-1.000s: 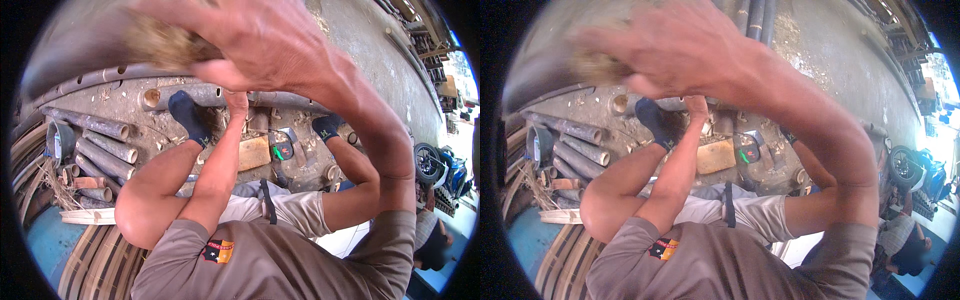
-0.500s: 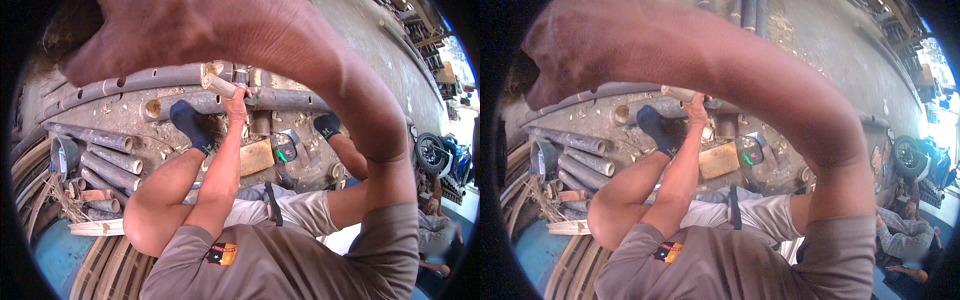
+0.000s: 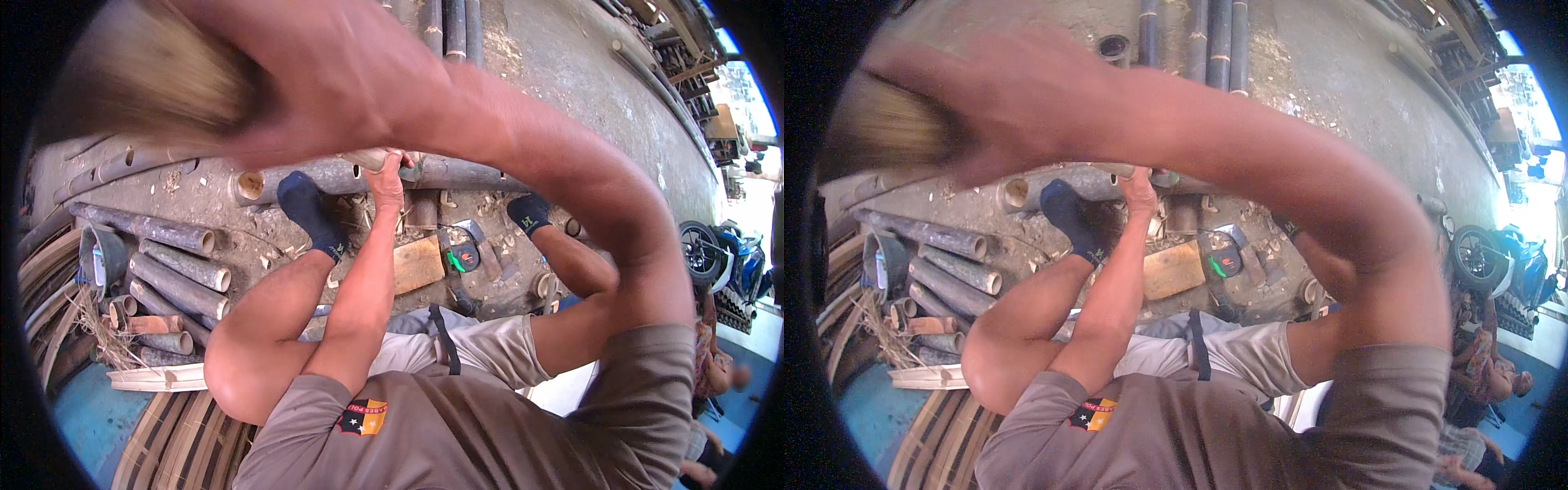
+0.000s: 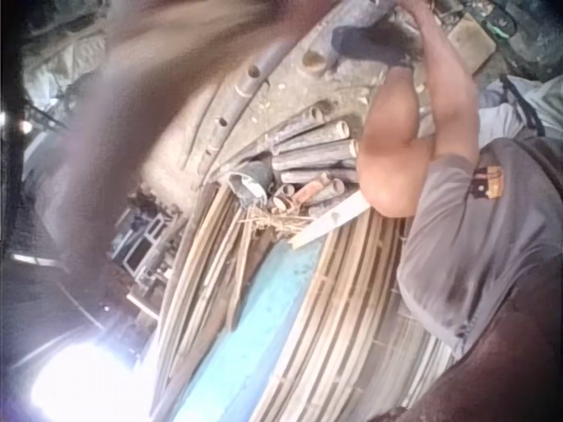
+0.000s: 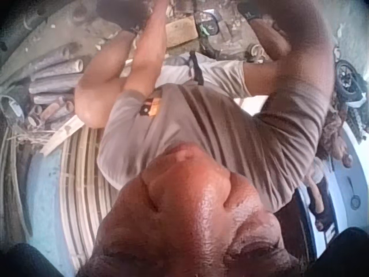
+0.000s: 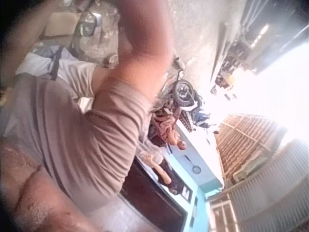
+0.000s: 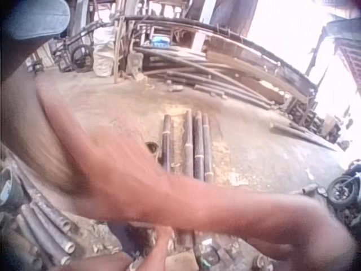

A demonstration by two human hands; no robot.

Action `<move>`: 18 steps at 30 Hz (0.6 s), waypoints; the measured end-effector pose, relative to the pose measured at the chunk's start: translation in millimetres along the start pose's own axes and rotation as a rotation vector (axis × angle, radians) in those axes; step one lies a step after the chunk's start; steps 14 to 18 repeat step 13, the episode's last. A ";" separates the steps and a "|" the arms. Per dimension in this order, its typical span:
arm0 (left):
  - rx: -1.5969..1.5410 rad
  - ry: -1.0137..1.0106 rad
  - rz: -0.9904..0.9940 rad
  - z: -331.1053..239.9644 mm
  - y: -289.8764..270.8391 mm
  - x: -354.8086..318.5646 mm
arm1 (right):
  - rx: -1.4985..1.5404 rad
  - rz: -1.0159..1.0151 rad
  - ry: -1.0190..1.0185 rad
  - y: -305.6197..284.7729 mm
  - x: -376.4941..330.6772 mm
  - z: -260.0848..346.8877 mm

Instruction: The person sits on the floor and repeatedly hammers bamboo plugs into pre-drilled holes in bamboo poles using a wooden mallet. They rotate the poles, inspect the fit, and continue inserting plugs into multiple poles.

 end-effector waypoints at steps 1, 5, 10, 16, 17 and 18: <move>0.148 0.048 0.169 -1.3 -4.7 10.2 | -0.037 0.064 0.030 6.1 -8.7 -1.0; 0.149 0.095 -0.014 13.6 -33.4 8.6 | -0.188 0.380 -0.115 47.1 -39.7 -16.0; -0.028 -0.009 -0.023 11.3 -11.4 -0.6 | 0.306 -0.298 -0.307 -56.0 53.1 27.6; -0.043 -0.005 -0.026 3.7 -4.0 -5.2 | 0.361 -0.599 -0.332 -80.0 40.7 31.0; -0.043 -0.005 -0.026 3.7 -4.0 -5.2 | 0.361 -0.599 -0.332 -80.0 40.7 31.0; -0.043 -0.005 -0.026 3.7 -4.0 -5.2 | 0.361 -0.599 -0.332 -80.0 40.7 31.0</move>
Point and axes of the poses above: each hand's wrist, its own x-axis towards the middle knuckle, its own y-axis out of the palm, z = x × y, the point moved 10 cm from there along x, towards the middle knuckle, and after that the axes turned 5 degrees about z, right-handed, at the moved point
